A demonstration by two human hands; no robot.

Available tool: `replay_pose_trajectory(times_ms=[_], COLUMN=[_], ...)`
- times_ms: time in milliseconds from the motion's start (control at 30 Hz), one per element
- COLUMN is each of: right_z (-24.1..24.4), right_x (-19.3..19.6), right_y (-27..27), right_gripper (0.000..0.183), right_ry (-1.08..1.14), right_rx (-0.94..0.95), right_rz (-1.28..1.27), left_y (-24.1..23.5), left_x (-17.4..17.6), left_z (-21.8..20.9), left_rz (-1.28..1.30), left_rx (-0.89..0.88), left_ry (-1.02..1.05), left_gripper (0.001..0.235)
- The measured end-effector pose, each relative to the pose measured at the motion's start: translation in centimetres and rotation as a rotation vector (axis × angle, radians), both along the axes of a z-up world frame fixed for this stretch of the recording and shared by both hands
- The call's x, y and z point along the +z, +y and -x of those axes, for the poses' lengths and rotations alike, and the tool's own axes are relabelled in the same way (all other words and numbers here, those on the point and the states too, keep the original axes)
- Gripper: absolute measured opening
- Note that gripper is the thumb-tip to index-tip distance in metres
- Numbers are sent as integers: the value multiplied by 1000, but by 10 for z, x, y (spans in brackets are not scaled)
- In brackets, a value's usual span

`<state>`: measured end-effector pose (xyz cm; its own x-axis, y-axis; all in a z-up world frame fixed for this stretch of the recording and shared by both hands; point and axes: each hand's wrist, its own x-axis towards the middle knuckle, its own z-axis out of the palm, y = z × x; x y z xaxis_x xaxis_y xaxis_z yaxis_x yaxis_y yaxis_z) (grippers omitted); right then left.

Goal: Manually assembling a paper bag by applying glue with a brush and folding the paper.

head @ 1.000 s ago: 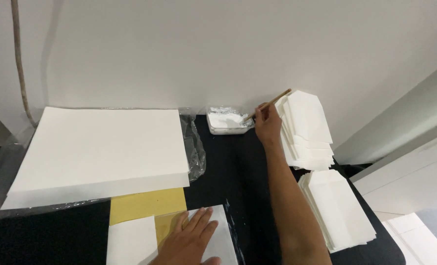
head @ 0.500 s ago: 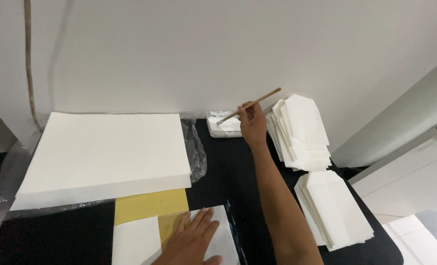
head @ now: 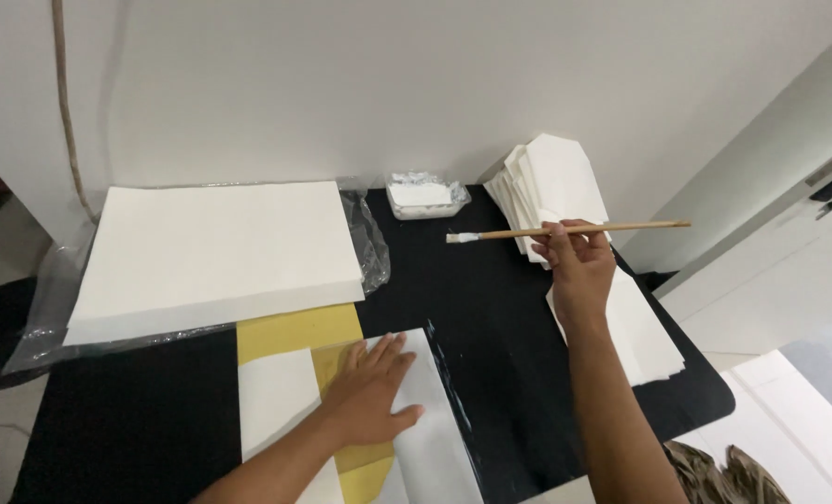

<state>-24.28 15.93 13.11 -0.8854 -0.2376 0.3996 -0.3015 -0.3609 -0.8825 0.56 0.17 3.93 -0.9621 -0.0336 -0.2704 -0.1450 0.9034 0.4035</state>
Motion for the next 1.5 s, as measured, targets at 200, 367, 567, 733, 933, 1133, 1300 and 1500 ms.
replay_pose_trajectory(times_ms=[200, 367, 567, 733, 933, 1133, 1300, 1500], right_z=[-23, -117, -214, -245, -268, -273, -266, -253], right_x=[-9, -40, -78, -103, -111, -113, -99, -91], right_y=[50, 126, 191, 211, 202, 207, 221, 200], right_gripper=[17, 9, 12, 24, 26, 31, 23, 30], right_ry=[-44, 153, 256, 343, 375, 387, 387, 432], right_rx=[79, 99, -3, -44, -78, -93, -55, -13], right_rz=[37, -133, -355, -400, -384, -582, -618, -545], left_y=[1, -2, -1, 0, 0, 0, 0, 1], left_x=[-1, -21, -24, -32, -32, -30, -32, -28], left_z=[-8, -1, 7, 6, 7, 6, 7, 6], left_rz=[33, 58, 116, 139, 151, 142, 149, 149], left_rx=[-18, -27, -11, -20, -9, -10, -3, -5], left_ry=[144, 128, 86, 136, 116, 120, 113, 103], left_gripper=[81, 84, 82, 83, 83, 81, 82, 82])
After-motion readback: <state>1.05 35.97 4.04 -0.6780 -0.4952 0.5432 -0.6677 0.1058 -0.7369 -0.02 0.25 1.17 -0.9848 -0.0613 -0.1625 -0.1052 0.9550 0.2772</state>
